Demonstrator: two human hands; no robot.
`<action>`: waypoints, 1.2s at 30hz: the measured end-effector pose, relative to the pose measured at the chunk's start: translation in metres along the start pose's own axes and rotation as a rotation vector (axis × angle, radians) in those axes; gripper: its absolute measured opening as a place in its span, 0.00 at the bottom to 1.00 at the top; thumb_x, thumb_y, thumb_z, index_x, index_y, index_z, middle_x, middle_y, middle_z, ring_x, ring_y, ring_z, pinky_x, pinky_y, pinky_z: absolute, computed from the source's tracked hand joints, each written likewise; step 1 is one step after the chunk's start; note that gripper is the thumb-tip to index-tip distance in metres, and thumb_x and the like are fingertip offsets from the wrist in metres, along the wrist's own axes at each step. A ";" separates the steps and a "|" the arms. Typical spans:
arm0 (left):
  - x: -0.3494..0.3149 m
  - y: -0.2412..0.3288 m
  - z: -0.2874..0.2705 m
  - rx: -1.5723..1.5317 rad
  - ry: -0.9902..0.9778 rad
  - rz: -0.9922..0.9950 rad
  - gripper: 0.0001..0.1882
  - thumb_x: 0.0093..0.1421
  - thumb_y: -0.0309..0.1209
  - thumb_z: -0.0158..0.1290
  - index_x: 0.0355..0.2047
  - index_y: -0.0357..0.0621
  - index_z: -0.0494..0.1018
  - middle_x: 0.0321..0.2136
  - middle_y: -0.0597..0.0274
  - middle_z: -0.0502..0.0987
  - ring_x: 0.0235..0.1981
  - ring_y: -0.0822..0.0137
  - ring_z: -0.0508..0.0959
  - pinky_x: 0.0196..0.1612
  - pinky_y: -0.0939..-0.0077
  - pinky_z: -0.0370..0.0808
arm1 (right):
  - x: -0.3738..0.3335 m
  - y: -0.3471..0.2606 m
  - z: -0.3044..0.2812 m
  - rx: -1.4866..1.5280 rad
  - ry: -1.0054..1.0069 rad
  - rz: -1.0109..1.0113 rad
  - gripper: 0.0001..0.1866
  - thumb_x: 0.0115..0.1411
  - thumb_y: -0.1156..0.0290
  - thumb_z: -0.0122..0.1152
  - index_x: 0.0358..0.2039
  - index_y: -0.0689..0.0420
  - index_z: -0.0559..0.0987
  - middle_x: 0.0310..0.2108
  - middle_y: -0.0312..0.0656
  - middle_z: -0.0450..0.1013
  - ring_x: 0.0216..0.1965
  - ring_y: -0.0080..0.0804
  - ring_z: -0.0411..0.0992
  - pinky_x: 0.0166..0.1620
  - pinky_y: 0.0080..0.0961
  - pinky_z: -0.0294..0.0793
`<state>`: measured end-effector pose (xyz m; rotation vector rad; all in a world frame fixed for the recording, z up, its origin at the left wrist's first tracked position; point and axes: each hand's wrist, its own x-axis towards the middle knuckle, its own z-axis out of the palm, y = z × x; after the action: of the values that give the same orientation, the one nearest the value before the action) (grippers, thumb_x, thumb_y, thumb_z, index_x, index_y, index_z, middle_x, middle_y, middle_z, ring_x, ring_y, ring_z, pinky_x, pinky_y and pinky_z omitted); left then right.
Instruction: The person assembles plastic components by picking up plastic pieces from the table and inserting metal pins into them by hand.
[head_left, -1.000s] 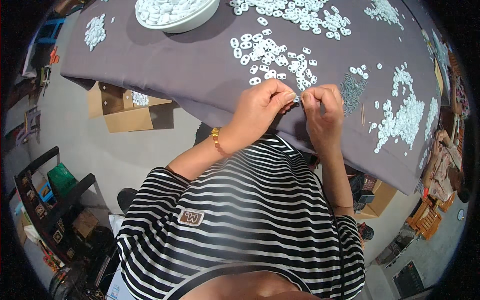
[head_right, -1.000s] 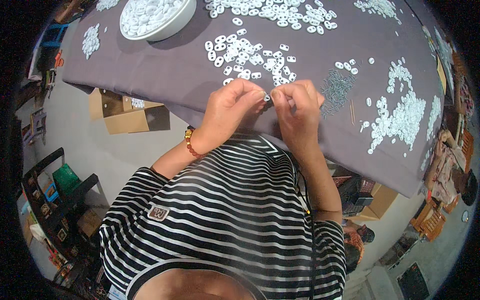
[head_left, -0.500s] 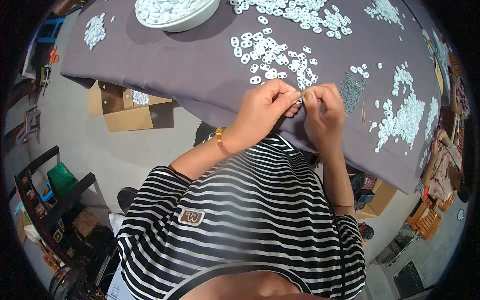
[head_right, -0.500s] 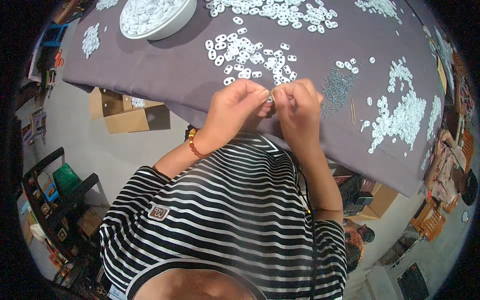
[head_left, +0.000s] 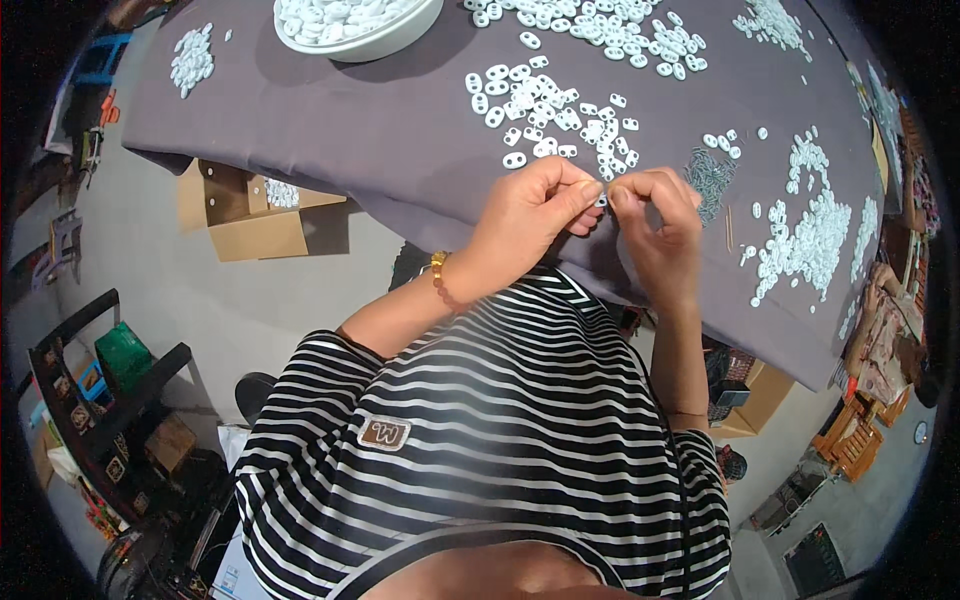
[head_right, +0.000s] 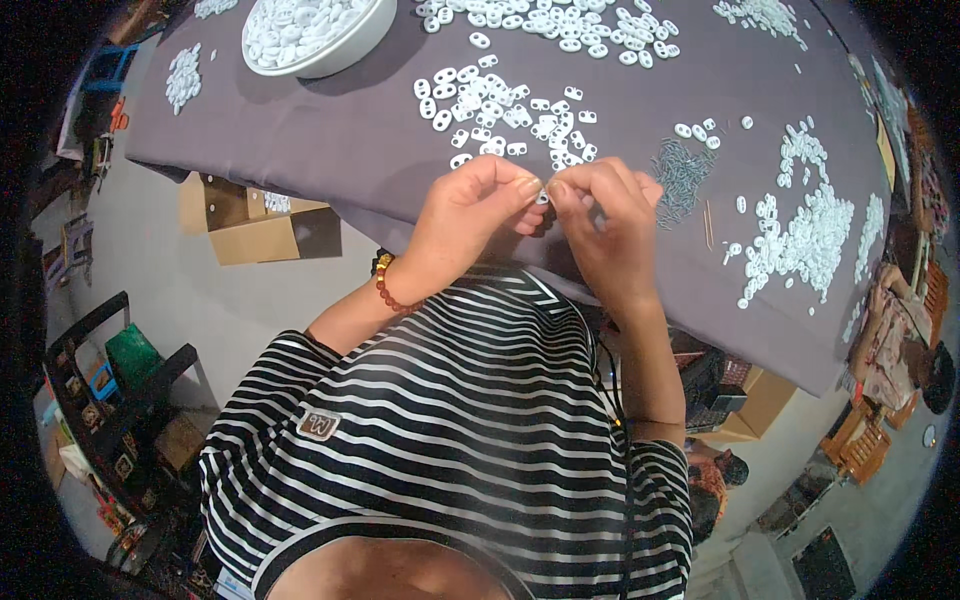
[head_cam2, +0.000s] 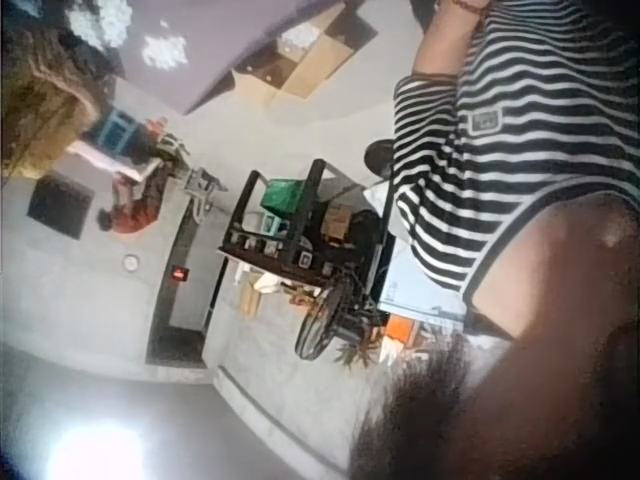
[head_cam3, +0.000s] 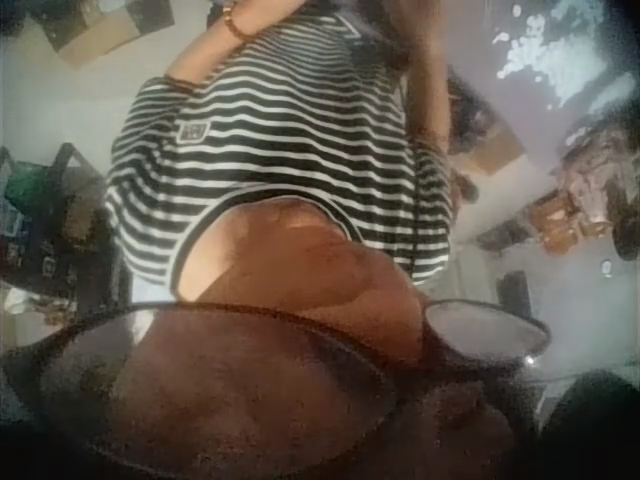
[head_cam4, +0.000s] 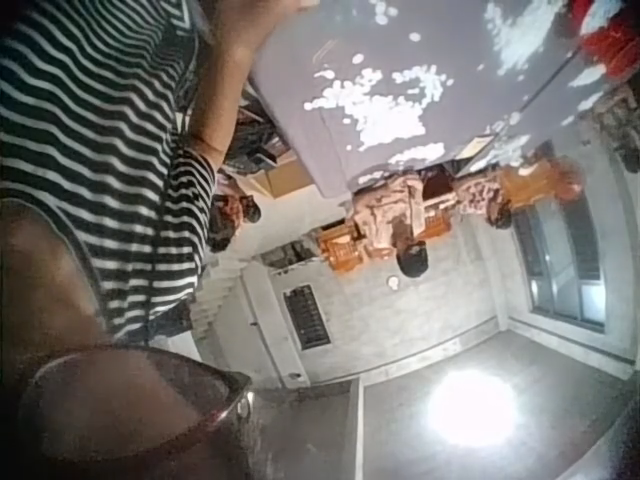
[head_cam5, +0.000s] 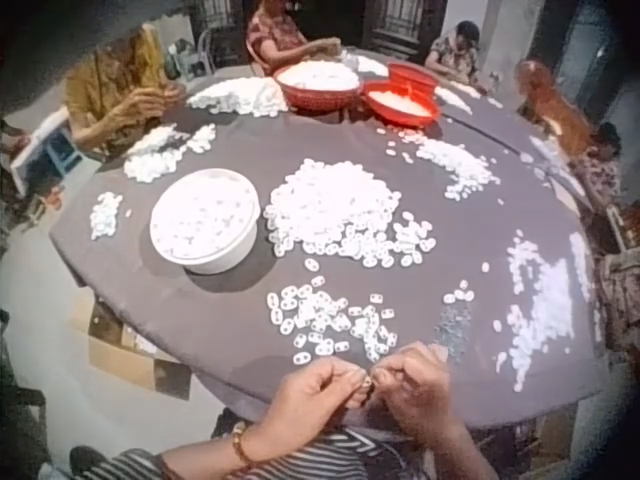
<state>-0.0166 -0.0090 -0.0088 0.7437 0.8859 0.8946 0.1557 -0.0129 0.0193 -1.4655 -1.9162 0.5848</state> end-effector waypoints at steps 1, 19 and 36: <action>0.000 0.000 0.000 -0.001 0.002 0.000 0.10 0.66 0.31 0.53 0.35 0.34 0.73 0.29 0.62 0.79 0.29 0.76 0.78 0.34 0.82 0.78 | 0.000 -0.001 0.000 0.001 -0.001 -0.001 0.03 0.57 0.75 0.62 0.28 0.59 0.77 0.27 0.35 0.73 0.31 0.28 0.69 0.42 0.26 0.64; -0.005 -0.002 0.010 0.137 0.108 0.201 0.08 0.65 0.27 0.53 0.33 0.33 0.74 0.25 0.63 0.78 0.26 0.78 0.76 0.31 0.83 0.75 | -0.007 -0.004 0.012 0.114 0.048 0.149 0.07 0.63 0.72 0.56 0.30 0.62 0.76 0.27 0.36 0.70 0.29 0.24 0.65 0.35 0.22 0.66; -0.002 -0.006 0.002 -0.006 0.069 0.074 0.08 0.65 0.29 0.54 0.35 0.34 0.74 0.26 0.63 0.79 0.26 0.79 0.77 0.31 0.84 0.76 | -0.007 -0.003 0.013 -0.050 0.052 0.030 0.04 0.60 0.69 0.60 0.31 0.54 0.79 0.27 0.37 0.73 0.32 0.34 0.70 0.47 0.31 0.61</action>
<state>-0.0140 -0.0136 -0.0124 0.7480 0.9206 0.9928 0.1460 -0.0198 0.0108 -1.5281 -1.8842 0.5103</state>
